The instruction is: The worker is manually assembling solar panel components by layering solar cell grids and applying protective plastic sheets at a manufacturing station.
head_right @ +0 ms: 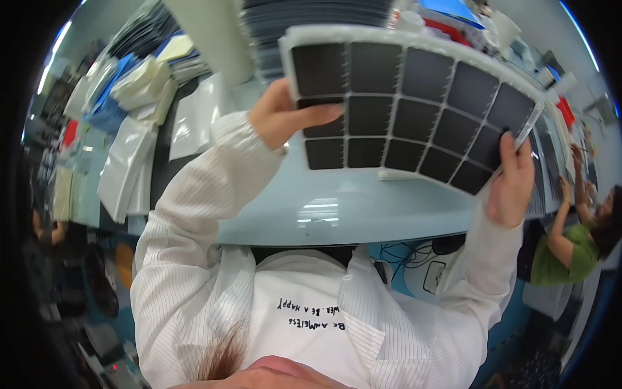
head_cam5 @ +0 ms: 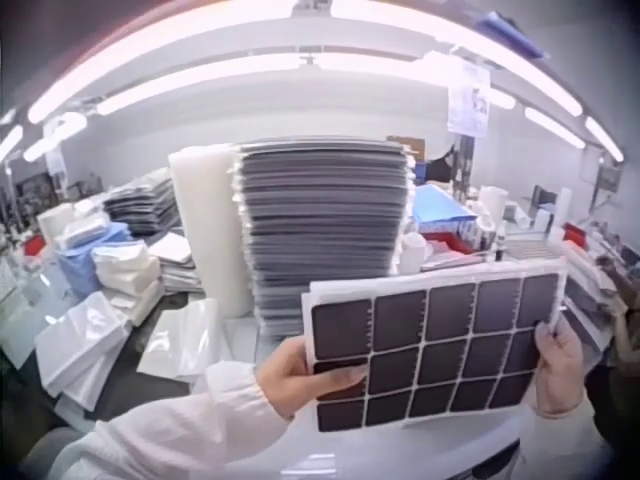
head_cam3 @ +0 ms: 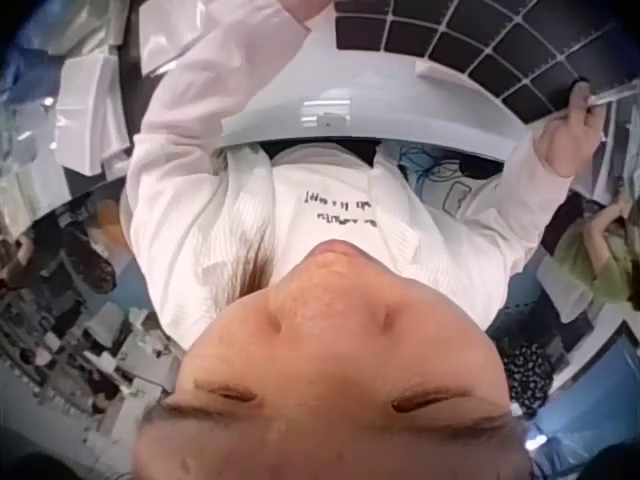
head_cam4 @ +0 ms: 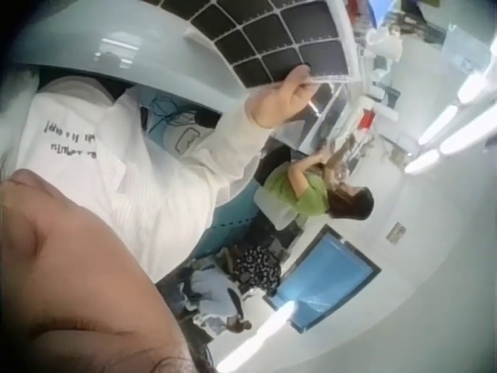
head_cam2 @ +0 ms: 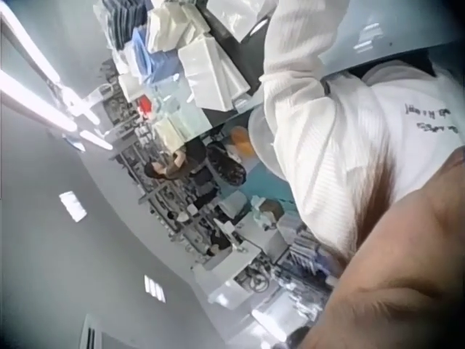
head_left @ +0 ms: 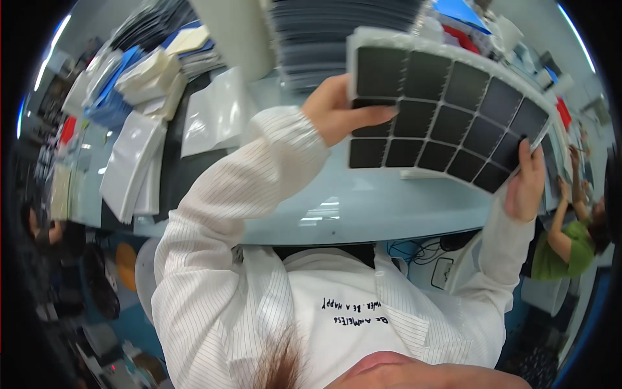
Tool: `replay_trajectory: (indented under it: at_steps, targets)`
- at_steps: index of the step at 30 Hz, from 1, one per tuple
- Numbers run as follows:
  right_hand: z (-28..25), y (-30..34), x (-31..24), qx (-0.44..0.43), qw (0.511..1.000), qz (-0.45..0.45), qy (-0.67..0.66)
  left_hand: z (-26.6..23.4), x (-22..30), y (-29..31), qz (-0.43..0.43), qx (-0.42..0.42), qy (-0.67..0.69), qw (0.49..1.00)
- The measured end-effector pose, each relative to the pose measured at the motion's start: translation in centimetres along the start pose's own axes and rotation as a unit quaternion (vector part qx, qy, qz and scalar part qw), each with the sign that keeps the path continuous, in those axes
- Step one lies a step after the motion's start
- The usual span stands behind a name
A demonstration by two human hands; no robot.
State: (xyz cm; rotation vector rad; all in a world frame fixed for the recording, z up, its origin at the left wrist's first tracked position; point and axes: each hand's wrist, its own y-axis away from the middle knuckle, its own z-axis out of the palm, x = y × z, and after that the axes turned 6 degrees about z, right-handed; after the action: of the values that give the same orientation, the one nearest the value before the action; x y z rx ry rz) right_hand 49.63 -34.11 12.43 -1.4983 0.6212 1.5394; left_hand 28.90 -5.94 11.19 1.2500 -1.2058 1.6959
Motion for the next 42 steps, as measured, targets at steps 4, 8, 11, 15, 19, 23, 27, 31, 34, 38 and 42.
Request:
replay_trajectory:
  at_steps: [4, 8, 11, 15, 19, 23, 27, 31, 34, 38, 42]
  targets:
    - [7.9, 5.4, 5.1, -0.043, 0.998, -0.032, -0.032, -5.7, 0.4, 9.1, -0.034, 0.077, 0.002, 0.996]
    - [12.4, 7.0, 10.4, -0.176, 0.98, -0.048, -0.081, -9.4, 0.5, 16.1, -0.023, 0.145, -0.075, 0.986]
    - [14.3, 7.0, 14.6, -0.232, 0.968, -0.046, -0.084, -11.0, -0.7, 19.5, -0.02, 0.165, -0.103, 0.981]
    - [14.8, 7.0, 18.5, -0.262, 0.964, -0.015, -0.048, -11.8, -1.8, 21.9, -0.063, 0.197, -0.148, 0.967]
    - [14.5, 6.5, 19.0, -0.294, 0.955, 0.002, -0.029, -13.2, -3.0, 22.3, -0.052, 0.193, -0.109, 0.974]
    - [14.0, 6.3, 19.8, -0.297, 0.955, 0.007, -0.006, -14.9, -4.1, 22.0, -0.025, 0.126, -0.111, 0.985]
    - [14.4, 6.6, 19.3, -0.284, 0.959, -0.006, -0.004, -15.5, -6.3, 22.3, -0.074, 0.146, -0.074, 0.984]
    - [17.4, 4.6, 15.8, -0.285, 0.958, -0.012, 0.025, -15.4, -4.5, 23.0, -0.076, 0.181, -0.041, 0.98]
    - [23.4, 2.0, 10.8, -0.334, 0.937, 0.046, 0.089, -16.6, -2.4, 25.0, -0.04, 0.246, 0.02, 0.968]
    - [37.5, -1.1, 6.2, -0.478, 0.859, 0.143, 0.115, -19.5, 2.0, 28.4, -0.047, 0.405, 0.095, 0.908]
    - [52.3, -3.4, 7.5, -0.535, 0.791, 0.112, 0.276, -23.9, 3.7, 31.3, -0.059, 0.523, 0.095, 0.845]
